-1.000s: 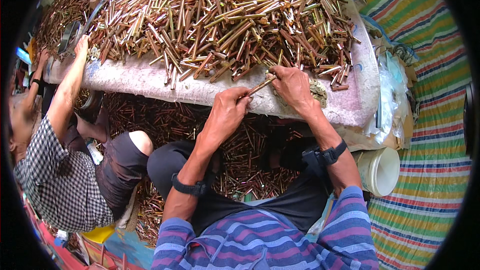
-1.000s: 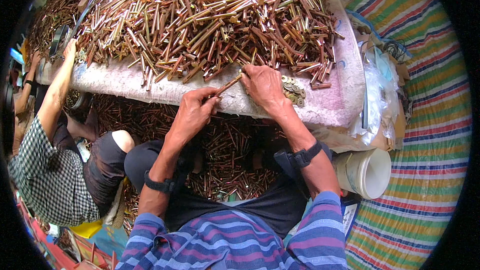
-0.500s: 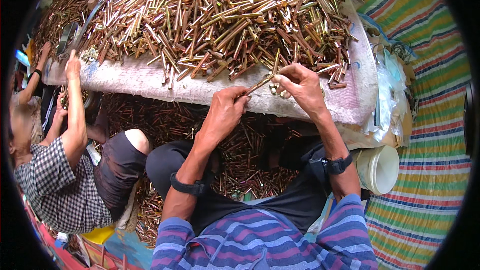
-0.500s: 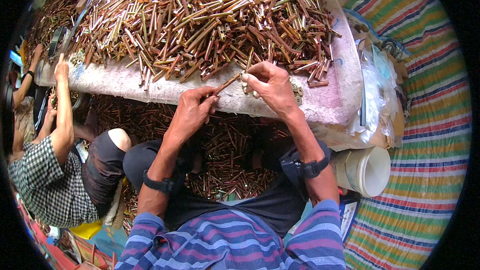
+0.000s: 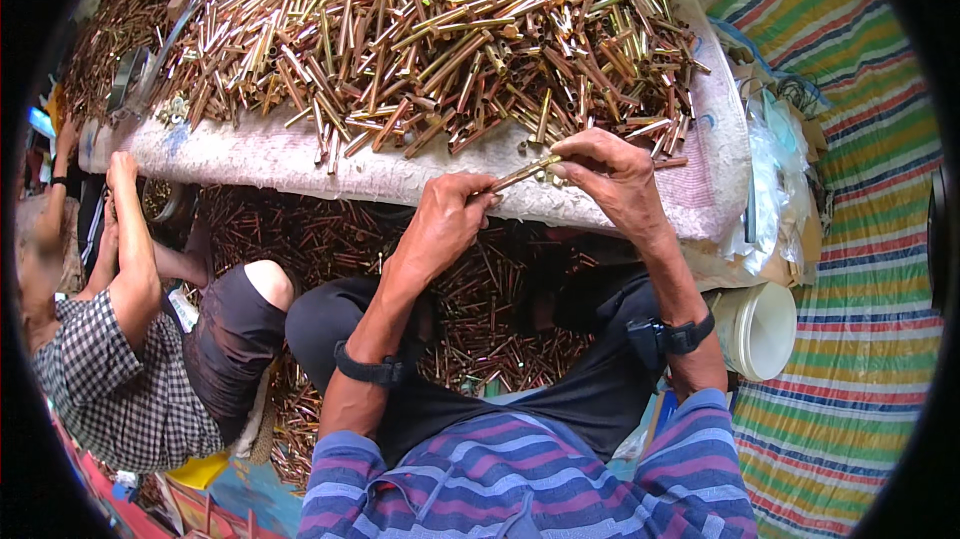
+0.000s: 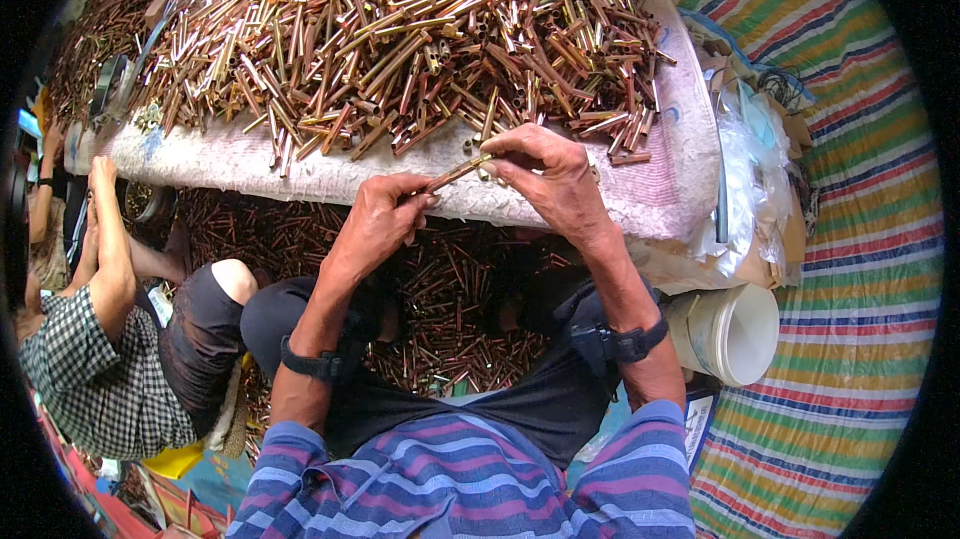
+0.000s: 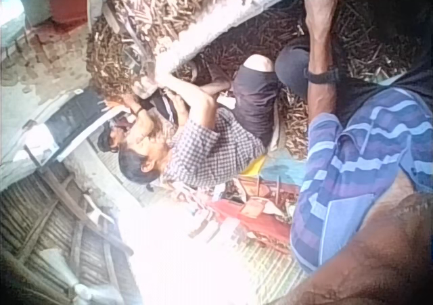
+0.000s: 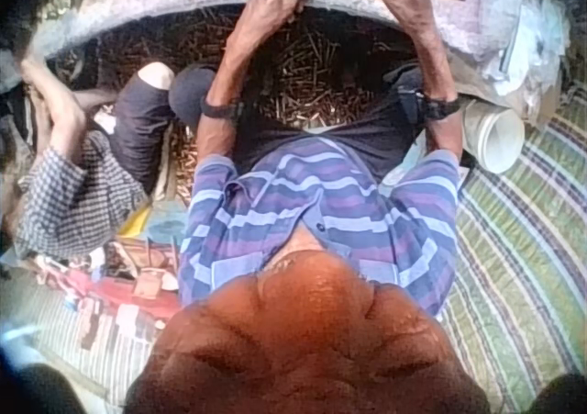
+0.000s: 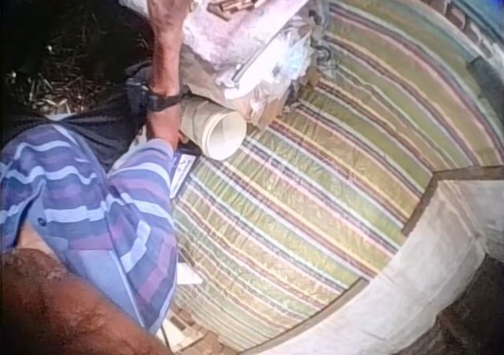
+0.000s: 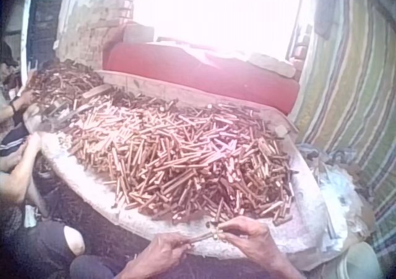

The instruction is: The recorder is assembling metal tubes with connectors or fasteners.

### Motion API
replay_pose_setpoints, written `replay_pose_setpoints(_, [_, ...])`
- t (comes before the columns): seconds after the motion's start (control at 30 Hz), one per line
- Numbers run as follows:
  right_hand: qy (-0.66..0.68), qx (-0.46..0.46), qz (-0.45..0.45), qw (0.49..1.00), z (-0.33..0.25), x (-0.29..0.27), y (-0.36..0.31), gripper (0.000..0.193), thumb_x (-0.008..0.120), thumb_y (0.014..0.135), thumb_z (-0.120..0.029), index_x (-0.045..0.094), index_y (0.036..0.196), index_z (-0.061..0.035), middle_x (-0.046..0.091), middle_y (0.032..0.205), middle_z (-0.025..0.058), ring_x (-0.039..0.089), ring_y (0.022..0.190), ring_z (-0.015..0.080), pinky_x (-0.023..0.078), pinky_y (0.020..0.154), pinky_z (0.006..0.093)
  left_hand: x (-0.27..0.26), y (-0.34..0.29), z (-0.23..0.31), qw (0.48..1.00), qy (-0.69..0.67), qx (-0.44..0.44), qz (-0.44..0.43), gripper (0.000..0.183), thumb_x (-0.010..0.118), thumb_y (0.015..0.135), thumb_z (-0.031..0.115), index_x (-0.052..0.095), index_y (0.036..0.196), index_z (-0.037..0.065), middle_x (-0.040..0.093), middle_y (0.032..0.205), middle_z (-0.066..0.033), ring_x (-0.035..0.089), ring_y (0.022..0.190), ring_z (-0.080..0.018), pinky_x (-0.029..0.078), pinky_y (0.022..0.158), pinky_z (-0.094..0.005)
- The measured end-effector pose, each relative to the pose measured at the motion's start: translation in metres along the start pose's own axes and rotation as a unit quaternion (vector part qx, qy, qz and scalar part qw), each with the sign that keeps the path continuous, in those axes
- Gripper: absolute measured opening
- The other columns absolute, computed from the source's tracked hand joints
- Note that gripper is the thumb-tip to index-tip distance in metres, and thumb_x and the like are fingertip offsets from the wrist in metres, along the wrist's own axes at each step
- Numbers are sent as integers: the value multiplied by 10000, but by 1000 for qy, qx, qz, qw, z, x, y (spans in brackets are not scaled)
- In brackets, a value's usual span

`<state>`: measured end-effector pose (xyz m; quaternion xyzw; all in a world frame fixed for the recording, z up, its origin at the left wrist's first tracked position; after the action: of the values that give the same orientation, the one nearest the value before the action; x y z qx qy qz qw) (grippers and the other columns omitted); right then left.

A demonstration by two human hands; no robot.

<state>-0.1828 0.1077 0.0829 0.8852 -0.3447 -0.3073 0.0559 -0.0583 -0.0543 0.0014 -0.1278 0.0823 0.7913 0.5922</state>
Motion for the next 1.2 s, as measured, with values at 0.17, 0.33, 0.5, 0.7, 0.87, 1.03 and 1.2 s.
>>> replay_pose_setpoints(0.17, [-34, -4, -25, 999, 1, -1, -2, 192, 775, 859, -64, 725, 1030, 8, 712, 919, 84, 675, 795, 135, 531, 695, 268, -2, 0, 7, 999, 31, 30, -6, 231, 623, 954, 63, 725, 1148, -10, 615, 648, -45, 563, 559, -97, 467, 513, -284])
replay_pose_setpoints(0.33, [-31, 66, -52, 996, 4, 2, -4, 189, 775, 882, -113, 711, 1007, 14, 695, 815, 92, 668, 709, 131, 517, 639, 272, -4, -2, 8, 996, 60, 60, -2, 219, 626, 936, 51, 725, 1112, -32, 625, 659, -72, 577, 568, -113, 471, 521, -296])
replay_pose_setpoints(0.5, [-79, 46, -58, 994, 5, 3, -10, 144, 757, 897, -62, 695, 986, 31, 657, 822, 49, 633, 689, 81, 504, 599, 226, -4, -2, 9, 993, 72, 92, 10, 217, 624, 921, 45, 722, 1092, -45, 638, 670, -89, 595, 582, -129, 485, 546, -311])
replay_pose_setpoints(0.7, [-105, 29, -54, 993, 4, 1, -17, 159, 744, 912, -82, 693, 1018, 24, 661, 833, 60, 637, 692, 91, 506, 614, 239, -2, -1, 12, 994, 88, 61, -35, 226, 649, 911, 73, 721, 1087, -51, 650, 681, -96, 608, 590, -134, 489, 551, -317])
replay_pose_setpoints(0.87, [-109, 20, -65, 992, -1, 1, -21, 156, 708, 939, -83, 698, 1050, 26, 665, 855, 55, 642, 713, 89, 519, 651, 243, 1, -3, 6, 994, 70, 73, -36, 238, 658, 932, 116, 725, 1096, -42, 612, 641, -51, 563, 551, -106, 456, 513, -286])
replay_pose_setpoints(1.03, [62, 152, -43, 986, 17, -5, -32, 174, 688, 968, -139, 703, 1046, 16, 667, 827, 15, 615, 701, 63, 513, 630, 226, 2, -5, 17, 990, -44, -63, -117, 263, 662, 960, 159, 719, 1126, -38, 527, 622, 21, 468, 523, -67, 383, 474, -257])
replay_pose_setpoints(1.2, [125, 163, -17, 979, 23, -4, -39, 191, 668, 987, -160, 701, 1032, 23, 666, 805, 19, 621, 672, 66, 519, 612, 233, 4, -5, 7, 964, -216, -103, -118, 295, 636, 1012, 271, 710, 1039, -14, 428, 591, 60, 374, 497, -46, 285, 446, -233])
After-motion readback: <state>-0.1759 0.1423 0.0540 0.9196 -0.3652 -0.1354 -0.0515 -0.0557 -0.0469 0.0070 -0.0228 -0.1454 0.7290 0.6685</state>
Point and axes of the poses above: each hand's wrist, its own y-axis towards the middle knuckle, its own x-axis out of the palm, z = x × y, the point moved 6 cm from there along y, towards the middle knuckle
